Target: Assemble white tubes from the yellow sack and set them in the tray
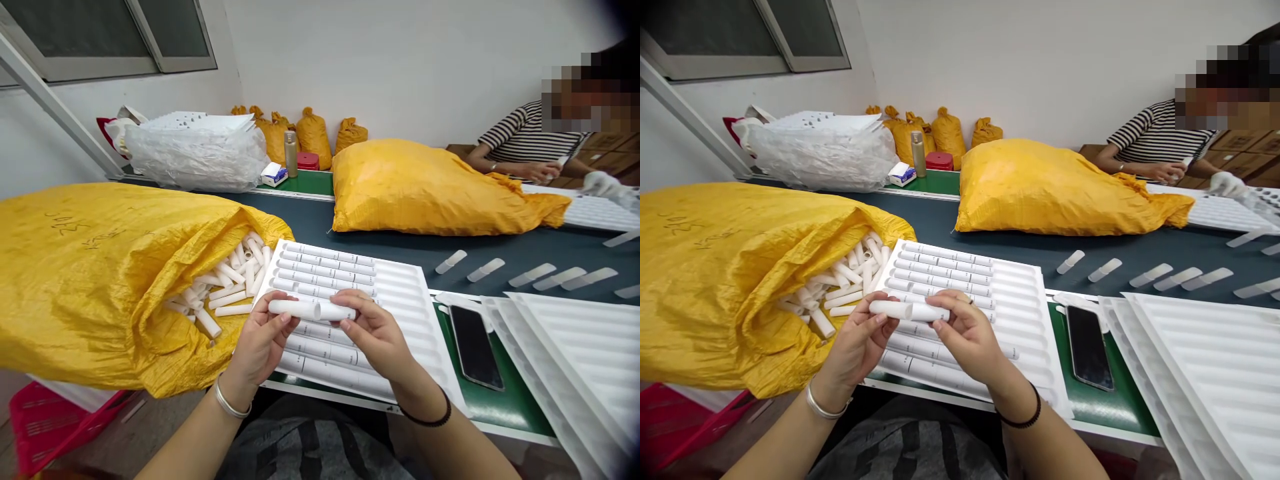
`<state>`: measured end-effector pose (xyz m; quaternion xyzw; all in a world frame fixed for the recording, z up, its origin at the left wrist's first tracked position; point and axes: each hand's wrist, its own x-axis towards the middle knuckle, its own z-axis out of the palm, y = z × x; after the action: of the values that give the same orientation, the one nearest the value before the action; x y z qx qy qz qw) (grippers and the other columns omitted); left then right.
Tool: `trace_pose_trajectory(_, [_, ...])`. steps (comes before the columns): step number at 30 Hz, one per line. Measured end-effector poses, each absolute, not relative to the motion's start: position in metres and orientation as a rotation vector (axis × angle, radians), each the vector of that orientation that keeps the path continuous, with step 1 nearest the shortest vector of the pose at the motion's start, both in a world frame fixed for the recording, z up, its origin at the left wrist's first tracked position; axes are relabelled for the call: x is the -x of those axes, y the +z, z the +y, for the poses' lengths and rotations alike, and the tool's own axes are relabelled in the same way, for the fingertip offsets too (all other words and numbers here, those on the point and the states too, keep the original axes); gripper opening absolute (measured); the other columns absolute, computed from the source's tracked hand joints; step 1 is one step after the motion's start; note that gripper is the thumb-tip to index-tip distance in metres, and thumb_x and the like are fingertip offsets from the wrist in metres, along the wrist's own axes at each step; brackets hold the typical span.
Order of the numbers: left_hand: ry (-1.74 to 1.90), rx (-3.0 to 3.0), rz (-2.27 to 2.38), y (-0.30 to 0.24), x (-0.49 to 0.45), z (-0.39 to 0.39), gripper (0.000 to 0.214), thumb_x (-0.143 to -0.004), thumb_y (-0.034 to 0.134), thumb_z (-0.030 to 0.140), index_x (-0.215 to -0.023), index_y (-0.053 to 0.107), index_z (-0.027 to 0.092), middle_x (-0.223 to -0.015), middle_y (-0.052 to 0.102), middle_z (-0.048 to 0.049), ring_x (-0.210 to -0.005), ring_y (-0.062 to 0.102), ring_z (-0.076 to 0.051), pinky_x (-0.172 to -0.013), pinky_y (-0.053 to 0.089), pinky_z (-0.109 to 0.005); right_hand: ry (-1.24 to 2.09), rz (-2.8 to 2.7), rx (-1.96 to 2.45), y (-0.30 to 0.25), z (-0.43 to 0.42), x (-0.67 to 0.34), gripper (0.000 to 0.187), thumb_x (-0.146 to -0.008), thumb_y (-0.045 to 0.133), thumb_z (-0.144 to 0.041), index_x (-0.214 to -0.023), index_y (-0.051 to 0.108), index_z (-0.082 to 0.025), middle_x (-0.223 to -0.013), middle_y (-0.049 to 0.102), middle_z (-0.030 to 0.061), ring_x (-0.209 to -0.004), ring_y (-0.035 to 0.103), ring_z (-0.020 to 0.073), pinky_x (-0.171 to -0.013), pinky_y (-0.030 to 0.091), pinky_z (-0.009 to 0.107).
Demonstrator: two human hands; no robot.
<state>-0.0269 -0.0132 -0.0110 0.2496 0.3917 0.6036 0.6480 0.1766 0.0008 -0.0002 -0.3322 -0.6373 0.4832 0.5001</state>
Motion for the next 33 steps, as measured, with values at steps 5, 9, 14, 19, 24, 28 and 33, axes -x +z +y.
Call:
trace_pose_trajectory(5, [1.145, -1.071, 1.206, -0.009, 0.043, -0.019, 0.036, -0.072, 0.076, 0.032, -0.103, 0.064, 0.016, -0.071, 0.067, -0.0002, -0.064, 0.064, -0.012, -0.063, 0.053, -0.023, 0.64, -2.026, 0.764, 0.02, 0.012, -0.201, 0.033, -0.091, 0.054, -0.016, -0.122, 0.06, -0.026, -0.112, 0.061, 0.0091, -0.107, 0.059, 0.0214, -0.092, 0.051, 0.038])
trace_pose_trajectory(9, [1.053, -1.41, 1.258, -0.003, 0.047, -0.023, 0.03, -0.079, 0.068, 0.035, -0.104, 0.068, 0.017, -0.078, 0.068, -0.0022, -0.064, 0.061, -0.013, -0.057, 0.05, -0.023, 0.585, -2.094, 0.756, 0.022, 0.018, -0.205, 0.028, -0.091, 0.056, -0.02, -0.118, 0.059, -0.025, -0.107, 0.067, 0.0077, -0.101, 0.063, 0.0203, -0.088, 0.053, 0.035])
trace_pose_trajectory(14, [1.137, -1.804, 1.353, 0.006, 0.048, -0.022, 0.026, -0.08, 0.069, 0.03, -0.104, 0.07, 0.019, -0.088, 0.072, -0.0041, -0.078, 0.065, -0.016, -0.067, 0.051, -0.024, 0.652, -2.051, 0.85, 0.016, 0.019, -0.205, 0.024, -0.091, 0.059, -0.026, -0.114, 0.061, -0.023, -0.104, 0.068, 0.0073, -0.093, 0.065, 0.0189, -0.08, 0.053, 0.031])
trace_pose_trajectory(19, [1.226, -2.198, 1.315, 0.013, 0.047, -0.025, 0.03, -0.082, 0.066, 0.018, -0.112, 0.064, 0.02, -0.092, 0.071, -0.004, -0.085, 0.066, -0.016, -0.079, 0.051, -0.025, 0.831, -1.945, 0.975, 0.015, 0.016, -0.202, 0.024, -0.089, 0.061, -0.033, -0.11, 0.064, -0.021, -0.091, 0.069, 0.0056, -0.074, 0.062, 0.0158, -0.067, 0.052, 0.028])
trace_pose_trajectory(24, [1.243, -2.381, 1.275, 0.012, 0.044, -0.027, 0.039, -0.082, 0.065, 0.013, -0.12, 0.058, 0.021, -0.099, 0.07, -0.0053, -0.091, 0.065, -0.017, -0.083, 0.051, -0.026, 1.033, -1.843, 1.009, 0.014, 0.014, -0.2, 0.028, -0.088, 0.062, -0.036, -0.109, 0.065, -0.019, -0.084, 0.067, 0.0051, -0.068, 0.06, 0.0148, -0.06, 0.05, 0.026])
trace_pose_trajectory(28, [1.23, -2.361, 1.265, 0.006, 0.039, -0.03, 0.037, -0.082, 0.066, 0.015, -0.118, 0.057, 0.021, -0.095, 0.07, -0.0041, -0.088, 0.065, -0.016, -0.082, 0.052, -0.025, 0.947, -1.918, 0.978, 0.01, 0.006, -0.199, 0.025, -0.09, 0.059, -0.034, -0.111, 0.064, -0.02, -0.091, 0.069, 0.0062, -0.073, 0.063, 0.0158, -0.064, 0.052, 0.026])
trace_pose_trajectory(33, [0.845, -2.453, 1.239, -0.013, 0.039, -0.025, 0.046, -0.089, 0.058, 0.025, -0.134, 0.045, 0.024, -0.114, 0.066, -0.0075, -0.106, 0.062, -0.02, -0.091, 0.051, -0.032, 0.687, -2.376, 1.03, -0.015, 0.013, -0.197, 0.025, -0.079, 0.072, -0.029, -0.102, 0.068, -0.019, -0.097, 0.068, 0.0087, -0.088, 0.064, 0.0211, -0.078, 0.053, 0.032])
